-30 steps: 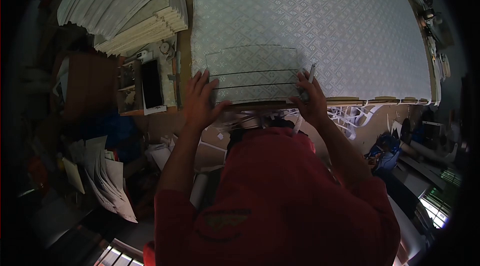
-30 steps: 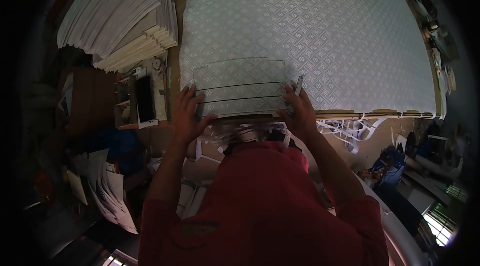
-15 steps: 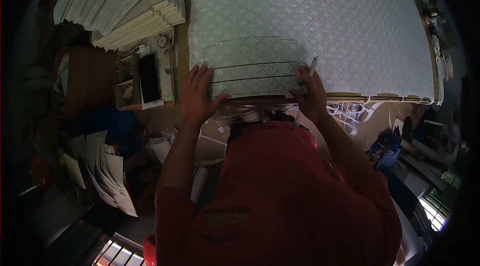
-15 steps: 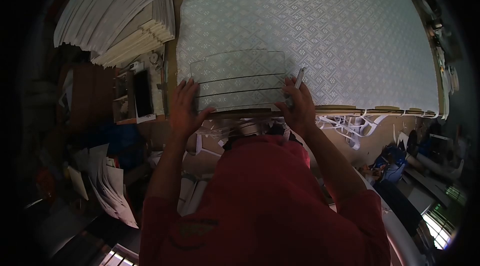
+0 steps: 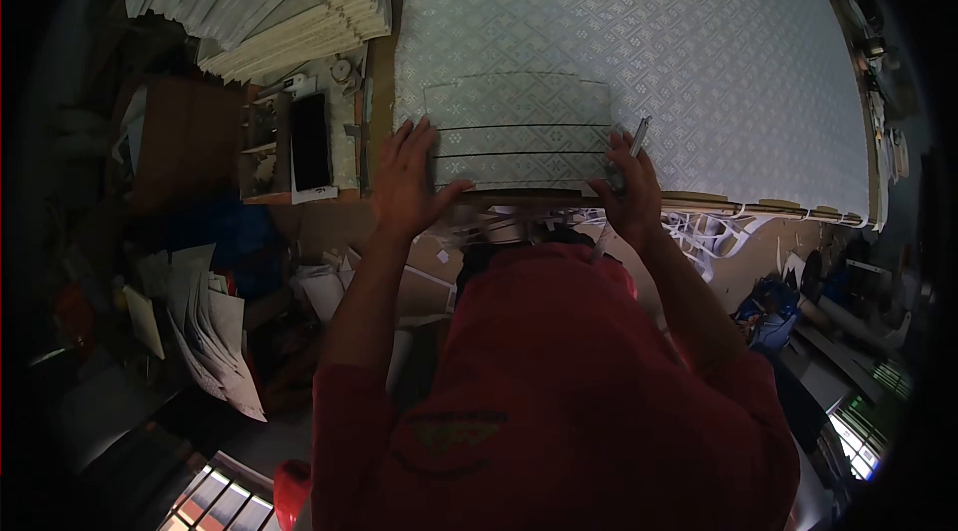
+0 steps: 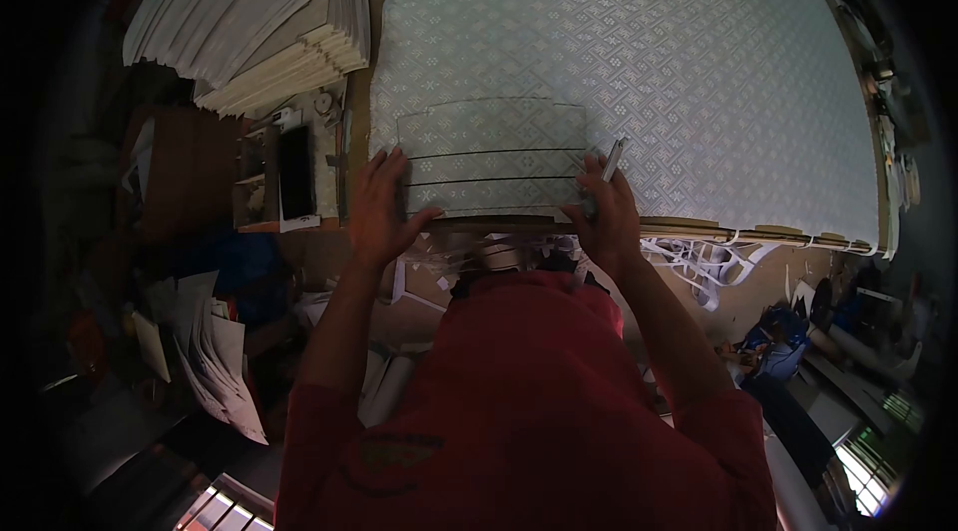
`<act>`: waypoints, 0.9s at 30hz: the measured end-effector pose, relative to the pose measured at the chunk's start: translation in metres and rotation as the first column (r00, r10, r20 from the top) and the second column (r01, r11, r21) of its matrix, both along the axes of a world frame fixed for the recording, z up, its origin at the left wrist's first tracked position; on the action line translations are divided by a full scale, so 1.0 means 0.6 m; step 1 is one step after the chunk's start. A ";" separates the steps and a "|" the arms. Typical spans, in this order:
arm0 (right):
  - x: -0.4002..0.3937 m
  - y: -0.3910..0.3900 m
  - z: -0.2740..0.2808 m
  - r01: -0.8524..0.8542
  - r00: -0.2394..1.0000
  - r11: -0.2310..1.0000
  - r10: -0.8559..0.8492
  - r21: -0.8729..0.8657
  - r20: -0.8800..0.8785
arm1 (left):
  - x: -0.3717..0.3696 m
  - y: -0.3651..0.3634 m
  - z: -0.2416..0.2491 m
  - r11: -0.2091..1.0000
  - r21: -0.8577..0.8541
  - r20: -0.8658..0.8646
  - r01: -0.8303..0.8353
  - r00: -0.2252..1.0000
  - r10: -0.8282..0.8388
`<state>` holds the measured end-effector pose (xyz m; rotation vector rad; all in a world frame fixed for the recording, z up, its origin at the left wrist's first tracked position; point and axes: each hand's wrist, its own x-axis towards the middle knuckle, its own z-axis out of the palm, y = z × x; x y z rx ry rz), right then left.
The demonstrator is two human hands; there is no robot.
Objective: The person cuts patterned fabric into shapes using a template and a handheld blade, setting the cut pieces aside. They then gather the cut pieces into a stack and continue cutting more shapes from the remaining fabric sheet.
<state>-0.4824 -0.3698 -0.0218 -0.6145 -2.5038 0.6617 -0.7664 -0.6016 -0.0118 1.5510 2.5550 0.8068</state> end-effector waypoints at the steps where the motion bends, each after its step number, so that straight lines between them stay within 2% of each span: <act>1: -0.002 0.002 0.001 -0.006 1.000 1.000 0.006 -0.003 -0.005 | 0.000 0.000 0.003 1.000 -0.002 0.034 -0.011 0.999 0.012; 6: -0.008 0.007 -0.001 -0.119 0.993 0.993 0.119 0.003 -0.006 | -0.002 -0.004 -0.010 1.000 0.001 -0.037 0.024 0.999 -0.024; 27: -0.008 0.008 -0.002 -0.111 0.994 0.994 0.111 0.004 -0.023 | -0.001 0.001 -0.003 0.999 -0.050 -0.029 0.016 0.999 -0.017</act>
